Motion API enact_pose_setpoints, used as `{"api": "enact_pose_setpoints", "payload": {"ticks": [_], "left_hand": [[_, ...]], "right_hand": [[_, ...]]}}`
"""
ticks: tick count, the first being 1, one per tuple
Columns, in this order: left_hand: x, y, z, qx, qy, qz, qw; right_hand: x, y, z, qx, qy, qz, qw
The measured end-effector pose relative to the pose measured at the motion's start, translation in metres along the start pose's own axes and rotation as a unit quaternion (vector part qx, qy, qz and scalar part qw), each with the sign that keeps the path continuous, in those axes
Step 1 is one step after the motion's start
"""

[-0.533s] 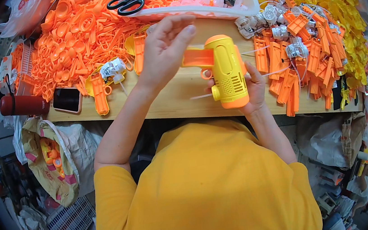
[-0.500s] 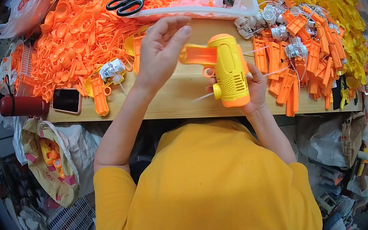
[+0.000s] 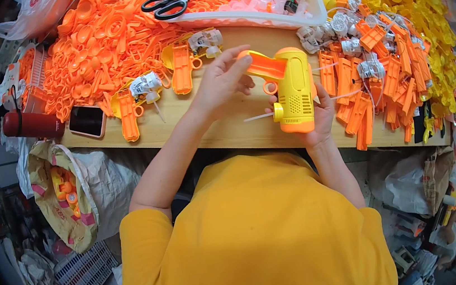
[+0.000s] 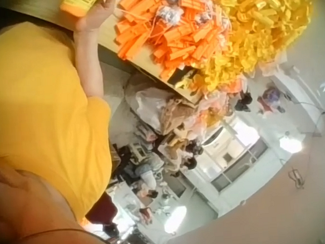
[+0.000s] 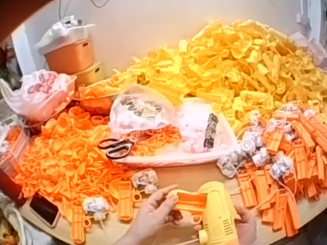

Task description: Assembling bright yellow and orange plastic toy guns from component parts on a production table.

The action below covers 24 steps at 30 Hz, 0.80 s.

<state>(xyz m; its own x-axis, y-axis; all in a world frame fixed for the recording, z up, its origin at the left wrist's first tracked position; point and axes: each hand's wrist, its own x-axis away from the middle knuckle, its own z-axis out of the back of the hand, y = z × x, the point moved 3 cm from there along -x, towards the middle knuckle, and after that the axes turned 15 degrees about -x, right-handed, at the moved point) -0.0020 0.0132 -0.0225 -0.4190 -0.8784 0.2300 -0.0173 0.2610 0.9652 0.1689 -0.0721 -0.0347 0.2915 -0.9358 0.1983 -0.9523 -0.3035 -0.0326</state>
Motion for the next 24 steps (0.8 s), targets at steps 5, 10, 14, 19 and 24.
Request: {"api": "enact_pose_setpoints", "payload": {"ticks": [5,10,14,19,24], "left_hand": [[-0.001,-0.009,-0.002,0.057,-0.007,0.004,0.998],[0.003,-0.015,0.000,0.098,-0.036,-0.024,0.994],[0.005,-0.019,0.004,0.095,-0.054,-0.020,0.994],[0.004,-0.021,0.003,0.089,-0.066,-0.011,0.994],[0.003,-0.029,0.005,0.088,-0.057,-0.005,0.994]], "right_hand": [[0.006,0.001,0.005,0.039,0.027,0.019,0.999],[0.009,0.008,0.009,0.105,0.020,0.000,0.994],[0.008,0.011,0.011,0.152,0.005,-0.017,0.988],[0.007,0.010,0.021,0.161,0.001,-0.031,0.986],[0.006,0.010,0.027,0.175,0.043,-0.016,0.984]]}}
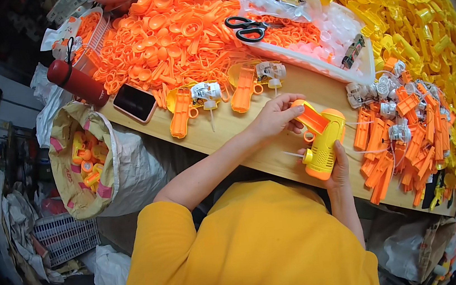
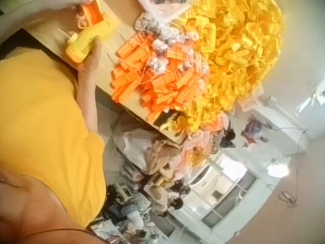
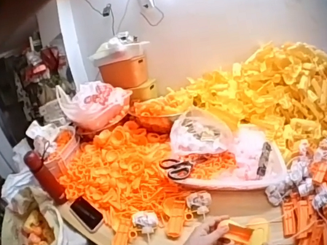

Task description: Assembling bright yellow and orange plastic toy guns from component parts on a production table.

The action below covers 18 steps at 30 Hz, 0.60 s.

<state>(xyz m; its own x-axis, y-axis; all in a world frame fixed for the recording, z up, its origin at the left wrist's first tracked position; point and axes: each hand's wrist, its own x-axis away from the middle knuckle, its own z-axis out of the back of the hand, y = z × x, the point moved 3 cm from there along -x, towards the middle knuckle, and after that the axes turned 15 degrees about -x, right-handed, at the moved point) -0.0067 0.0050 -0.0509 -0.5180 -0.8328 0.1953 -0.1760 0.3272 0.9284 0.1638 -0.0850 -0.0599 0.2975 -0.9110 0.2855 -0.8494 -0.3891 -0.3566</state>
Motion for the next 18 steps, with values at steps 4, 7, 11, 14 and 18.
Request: {"api": "enact_pose_setpoints", "payload": {"ticks": [4,7,11,14,18], "left_hand": [[0.001,-0.003,0.000,-0.002,0.004,0.006,1.000],[0.001,-0.004,0.001,-0.010,0.008,0.006,1.000],[0.003,-0.006,0.002,-0.019,0.014,0.008,1.000],[0.006,-0.003,0.001,-0.039,0.020,0.012,0.999],[0.017,0.002,-0.007,-0.179,0.110,-0.055,0.976]], "right_hand": [[-0.001,0.002,0.004,0.009,0.022,0.008,1.000],[-0.002,0.003,0.004,0.007,0.021,0.008,1.000],[-0.004,0.005,0.004,0.003,0.021,0.001,1.000],[-0.003,0.005,0.004,0.005,0.025,0.002,1.000],[0.007,-0.003,0.005,0.019,0.002,0.032,0.999]]}}
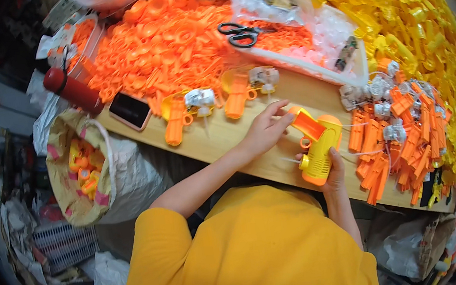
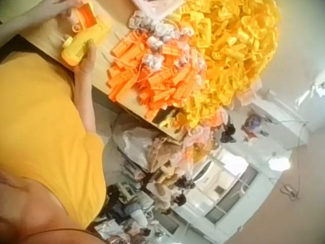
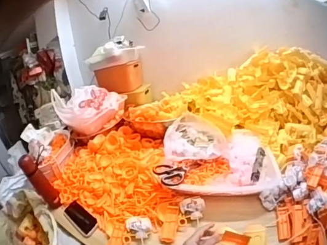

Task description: Assembling bright yellow and orange plastic toy guns from component parts on a production table.

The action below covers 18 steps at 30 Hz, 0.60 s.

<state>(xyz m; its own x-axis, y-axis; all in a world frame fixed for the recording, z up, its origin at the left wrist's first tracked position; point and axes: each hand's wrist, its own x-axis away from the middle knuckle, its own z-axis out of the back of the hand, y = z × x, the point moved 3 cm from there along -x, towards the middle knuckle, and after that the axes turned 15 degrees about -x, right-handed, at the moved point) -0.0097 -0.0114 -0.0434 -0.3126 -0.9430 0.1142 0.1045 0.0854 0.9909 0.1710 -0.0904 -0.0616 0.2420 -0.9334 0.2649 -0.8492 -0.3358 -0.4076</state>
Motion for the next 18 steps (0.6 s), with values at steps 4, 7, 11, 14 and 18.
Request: {"api": "enact_pose_setpoints", "payload": {"ticks": [4,7,11,14,18], "left_hand": [[0.021,-0.016,0.015,-0.171,0.043,-0.122,0.977],[0.037,-0.016,0.019,-0.222,0.052,-0.161,0.960],[0.040,-0.007,0.010,-0.238,0.048,-0.234,0.941],[0.043,-0.005,0.009,-0.266,0.041,-0.235,0.934],[0.043,-0.004,0.009,-0.261,0.020,-0.240,0.935]], "right_hand": [[0.011,-0.008,0.004,0.028,-0.029,0.000,0.999],[0.024,-0.011,0.008,0.050,0.013,0.000,0.999],[0.028,-0.013,0.011,0.041,0.024,0.045,0.998],[0.022,-0.013,0.012,0.044,0.007,0.063,0.997],[0.021,-0.013,0.014,0.021,-0.006,0.079,0.997]]}}
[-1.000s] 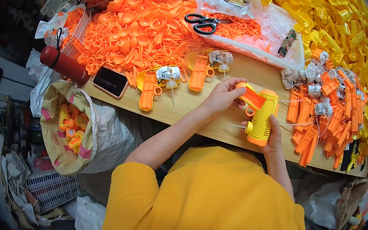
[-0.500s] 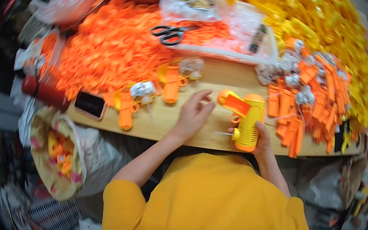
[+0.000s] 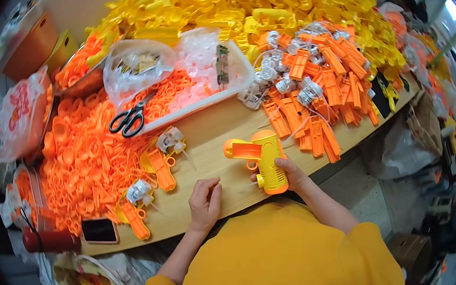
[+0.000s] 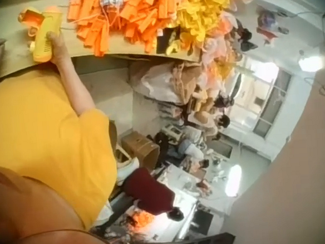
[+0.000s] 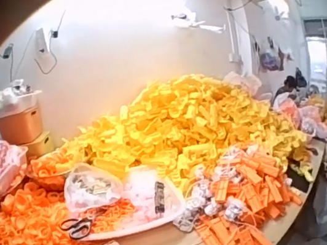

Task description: Assembling bright yellow and orange plastic toy guns from component parts on a production table.

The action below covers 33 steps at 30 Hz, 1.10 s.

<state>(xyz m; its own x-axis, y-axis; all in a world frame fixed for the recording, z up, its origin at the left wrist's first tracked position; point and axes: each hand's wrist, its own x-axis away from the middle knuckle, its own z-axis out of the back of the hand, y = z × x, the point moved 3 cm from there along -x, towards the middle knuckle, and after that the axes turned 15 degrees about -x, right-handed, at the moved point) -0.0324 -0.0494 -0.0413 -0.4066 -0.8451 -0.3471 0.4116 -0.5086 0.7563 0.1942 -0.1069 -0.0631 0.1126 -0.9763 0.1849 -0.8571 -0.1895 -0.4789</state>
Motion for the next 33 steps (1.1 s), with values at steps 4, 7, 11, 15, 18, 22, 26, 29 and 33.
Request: {"api": "enact_pose_setpoints", "payload": {"ticks": [4,7,11,15,18,22,26,29,33], "left_hand": [[0.000,-0.002,-0.003,0.021,-0.017,-0.002,1.000],[-0.001,-0.001,-0.003,0.027,-0.028,-0.005,0.999],[-0.001,-0.006,-0.003,0.028,-0.015,-0.009,0.999],[-0.002,-0.012,-0.006,0.062,0.013,-0.002,0.998],[0.001,-0.015,-0.008,0.074,0.002,0.013,0.997],[0.001,-0.014,-0.007,0.062,0.025,0.005,0.998],[0.000,-0.014,-0.007,0.031,0.026,0.012,0.999],[-0.002,-0.011,-0.007,0.038,0.034,0.019,0.998],[-0.001,-0.010,-0.008,0.020,0.041,0.027,0.999]], "right_hand": [[0.003,0.000,0.005,-0.006,0.015,0.019,1.000],[0.001,0.000,0.002,-0.011,0.008,0.030,0.999],[0.002,-0.001,-0.009,0.002,0.018,0.052,0.998],[0.002,0.001,-0.014,0.068,0.082,0.066,0.992],[-0.007,0.000,-0.023,0.105,0.089,0.056,0.989],[-0.017,-0.006,-0.027,0.073,0.078,0.055,0.993],[-0.015,-0.004,-0.020,-0.058,0.089,0.001,0.994],[-0.011,-0.002,-0.018,-0.056,0.090,0.002,0.994],[-0.012,0.002,-0.015,-0.048,0.088,0.007,0.995]]}}
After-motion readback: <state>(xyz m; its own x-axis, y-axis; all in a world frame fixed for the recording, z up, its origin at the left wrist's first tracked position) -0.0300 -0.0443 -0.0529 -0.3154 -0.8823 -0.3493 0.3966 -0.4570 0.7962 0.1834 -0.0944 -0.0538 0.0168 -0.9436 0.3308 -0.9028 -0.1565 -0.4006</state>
